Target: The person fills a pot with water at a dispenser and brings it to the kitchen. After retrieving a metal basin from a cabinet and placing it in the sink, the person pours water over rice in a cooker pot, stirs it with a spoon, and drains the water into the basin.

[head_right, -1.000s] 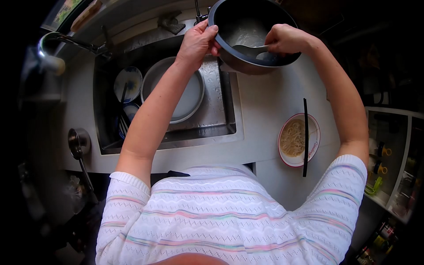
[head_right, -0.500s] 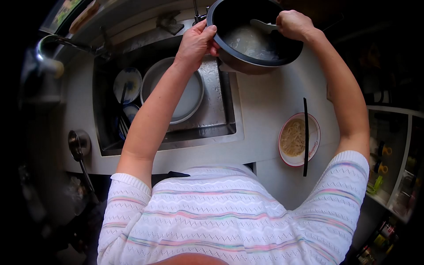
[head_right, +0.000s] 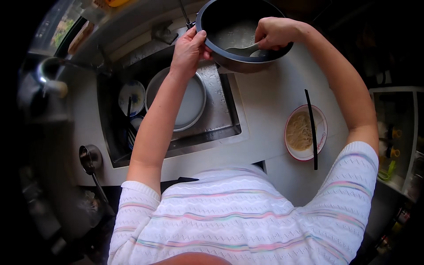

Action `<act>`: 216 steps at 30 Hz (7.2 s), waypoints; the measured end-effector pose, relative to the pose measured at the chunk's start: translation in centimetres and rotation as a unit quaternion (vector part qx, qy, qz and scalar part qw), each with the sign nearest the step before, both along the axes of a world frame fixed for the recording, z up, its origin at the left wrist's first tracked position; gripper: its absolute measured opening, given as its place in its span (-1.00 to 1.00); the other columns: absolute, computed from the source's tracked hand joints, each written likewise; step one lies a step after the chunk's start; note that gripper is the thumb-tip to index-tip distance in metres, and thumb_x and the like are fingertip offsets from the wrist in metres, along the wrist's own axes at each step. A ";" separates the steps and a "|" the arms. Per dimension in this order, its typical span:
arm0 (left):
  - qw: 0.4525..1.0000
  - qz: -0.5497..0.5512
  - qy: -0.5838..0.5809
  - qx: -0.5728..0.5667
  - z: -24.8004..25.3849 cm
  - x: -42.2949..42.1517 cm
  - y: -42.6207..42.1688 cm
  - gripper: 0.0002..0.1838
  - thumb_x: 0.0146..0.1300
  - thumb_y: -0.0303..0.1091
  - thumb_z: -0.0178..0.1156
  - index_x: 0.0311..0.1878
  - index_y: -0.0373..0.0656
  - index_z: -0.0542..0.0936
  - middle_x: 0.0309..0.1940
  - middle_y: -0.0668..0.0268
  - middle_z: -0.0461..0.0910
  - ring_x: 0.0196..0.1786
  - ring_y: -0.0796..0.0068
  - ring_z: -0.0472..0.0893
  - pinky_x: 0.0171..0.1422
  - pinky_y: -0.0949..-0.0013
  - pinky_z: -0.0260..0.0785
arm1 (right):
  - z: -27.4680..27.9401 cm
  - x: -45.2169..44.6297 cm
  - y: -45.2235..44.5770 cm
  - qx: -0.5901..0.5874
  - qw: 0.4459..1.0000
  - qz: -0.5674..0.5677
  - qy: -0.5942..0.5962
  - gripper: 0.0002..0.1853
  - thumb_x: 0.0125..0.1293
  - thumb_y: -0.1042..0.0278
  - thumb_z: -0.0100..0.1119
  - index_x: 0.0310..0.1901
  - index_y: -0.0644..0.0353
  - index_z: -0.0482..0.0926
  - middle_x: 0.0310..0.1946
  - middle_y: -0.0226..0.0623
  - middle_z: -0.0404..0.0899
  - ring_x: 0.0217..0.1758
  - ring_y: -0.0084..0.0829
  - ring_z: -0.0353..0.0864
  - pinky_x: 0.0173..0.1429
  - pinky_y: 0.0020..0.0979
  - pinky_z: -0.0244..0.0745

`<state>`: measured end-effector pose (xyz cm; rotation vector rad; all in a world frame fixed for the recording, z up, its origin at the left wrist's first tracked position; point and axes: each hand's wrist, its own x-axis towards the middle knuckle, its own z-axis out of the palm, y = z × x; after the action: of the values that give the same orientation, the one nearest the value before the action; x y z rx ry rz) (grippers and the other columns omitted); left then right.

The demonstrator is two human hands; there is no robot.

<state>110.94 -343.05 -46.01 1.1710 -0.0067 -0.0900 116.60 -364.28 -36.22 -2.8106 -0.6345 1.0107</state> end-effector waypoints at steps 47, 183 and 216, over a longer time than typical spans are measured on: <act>1.000 -0.008 -0.009 -0.007 -0.1 0.0 0.1 -0.81 0.32 -0.33 -0.01 -0.09 -0.19 0.45 -0.60 0.36 0.51 -0.71 0.65 0.42 -0.57 0.55 0.39 | -2.4 2.9 -0.8 -0.047 0.964 0.005 -0.260 -0.78 0.04 0.37 0.09 -0.25 0.07 0.64 -0.24 -0.23 0.60 -0.12 -0.25 0.57 -0.06 -0.30 0.49; 1.000 -0.009 -0.018 -0.017 -0.4 0.1 0.3 -0.82 0.32 -0.30 -0.01 -0.11 -0.16 0.46 -0.61 0.36 0.52 -0.72 0.66 0.43 -0.59 0.57 0.41 | -3.8 1.7 -0.1 0.111 0.991 0.041 -0.069 -0.77 0.06 0.47 0.09 -0.24 0.36 0.60 -0.56 -0.18 0.56 -0.53 -0.47 0.56 -0.35 -0.47 0.49; 1.000 -0.003 -0.015 -0.013 -0.3 0.0 0.2 -0.82 0.33 -0.31 -0.03 -0.11 -0.17 0.46 -0.61 0.35 0.52 -0.72 0.65 0.43 -0.59 0.57 0.40 | 0.1 1.0 -0.4 -0.051 0.998 0.021 -0.009 -0.80 0.04 0.44 0.11 -0.31 0.36 0.60 -0.66 -0.27 0.49 -0.66 -0.53 0.46 -0.51 -0.47 0.42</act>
<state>110.90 -342.87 -46.34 1.1458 -0.0387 -0.0774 117.63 -364.70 -36.16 -2.9091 -0.6644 1.0556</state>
